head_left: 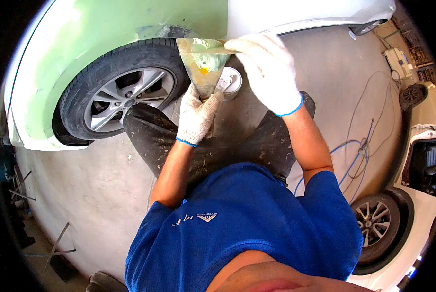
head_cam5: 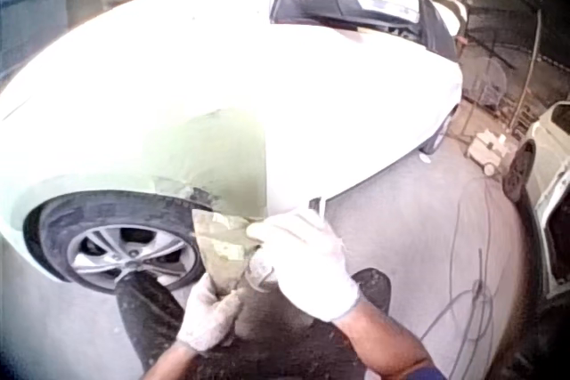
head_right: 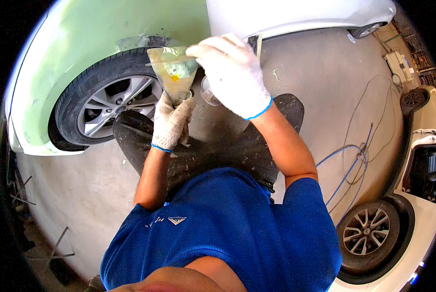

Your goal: The person applies a green body filler to the front fender of a white car using a putty knife. They repeatedly scoop filler from a container and spread it over the wheel arch area, smoothing the surface.

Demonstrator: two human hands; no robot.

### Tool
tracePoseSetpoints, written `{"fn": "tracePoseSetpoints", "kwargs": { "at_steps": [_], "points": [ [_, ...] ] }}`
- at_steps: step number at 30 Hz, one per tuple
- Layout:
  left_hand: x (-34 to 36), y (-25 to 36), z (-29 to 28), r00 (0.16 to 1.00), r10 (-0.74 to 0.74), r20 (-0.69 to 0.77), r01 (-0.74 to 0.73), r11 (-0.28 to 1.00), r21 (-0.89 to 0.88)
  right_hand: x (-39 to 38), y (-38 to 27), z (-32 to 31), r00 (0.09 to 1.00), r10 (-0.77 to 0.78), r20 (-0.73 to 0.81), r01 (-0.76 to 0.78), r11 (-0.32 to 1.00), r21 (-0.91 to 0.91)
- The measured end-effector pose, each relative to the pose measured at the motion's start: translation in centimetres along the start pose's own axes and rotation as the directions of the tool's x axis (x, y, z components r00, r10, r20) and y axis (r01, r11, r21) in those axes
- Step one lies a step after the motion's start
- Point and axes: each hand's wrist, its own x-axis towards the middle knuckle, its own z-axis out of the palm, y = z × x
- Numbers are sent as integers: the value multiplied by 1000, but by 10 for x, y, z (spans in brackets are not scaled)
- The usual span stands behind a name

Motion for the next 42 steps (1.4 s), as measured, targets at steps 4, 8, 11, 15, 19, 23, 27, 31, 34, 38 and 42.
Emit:
{"fn": "tracePoseSetpoints", "kwargs": {
  "at_steps": [4, 8, 11, 15, 19, 23, 27, 31, 34, 38, 42],
  "points": [
    [-6, 0, 2, 994, 60, 92, -49, 991, -123, 3, 15, 0, 995, 100, -13, -90, 933, 348],
    [-11, 7, -1, 992, 87, 88, -77, 990, -117, 1, 27, 7, 988, 111, 103, -129, 976, 178],
    [-14, 9, -6, 998, 41, 39, -38, 996, -75, -1, 28, 6, 979, 125, 164, -112, 990, -86],
    [-5, 11, -8, 988, 157, -3, -157, 986, -55, -5, 12, 1, 1000, -8, 3, 8, 994, -108],
    [0, 7, 2, 936, 350, -43, -352, 934, -62, -21, -10, 17, 998, -42, 52, 44, 998, -33],
    [-1, 5, -6, 967, 252, 19, -252, 967, -30, -6, -2, 1, 992, 58, -113, -59, 998, 0],
    [3, 4, -4, 958, 283, 38, -282, 959, -41, -8, -9, 13, 999, 36, 19, -36, 999, 13],
    [-5, 16, -3, 987, 160, 20, -161, 986, 52, 10, 4, -5, 996, -89, -32, 90, 995, 32],
    [-12, 16, -4, 996, 73, 44, -73, 997, -10, 13, 12, -3, 998, 13, -65, 6, 958, 286],
    [-15, 21, -2, 996, 86, 22, -86, 996, -28, 7, 29, 10, 992, 84, 93, -97, 985, 144],
    [-15, 23, -12, 999, 35, -25, -36, 999, -31, 2, 25, 8, 997, 39, -68, -43, 997, -66]
  ]
}}
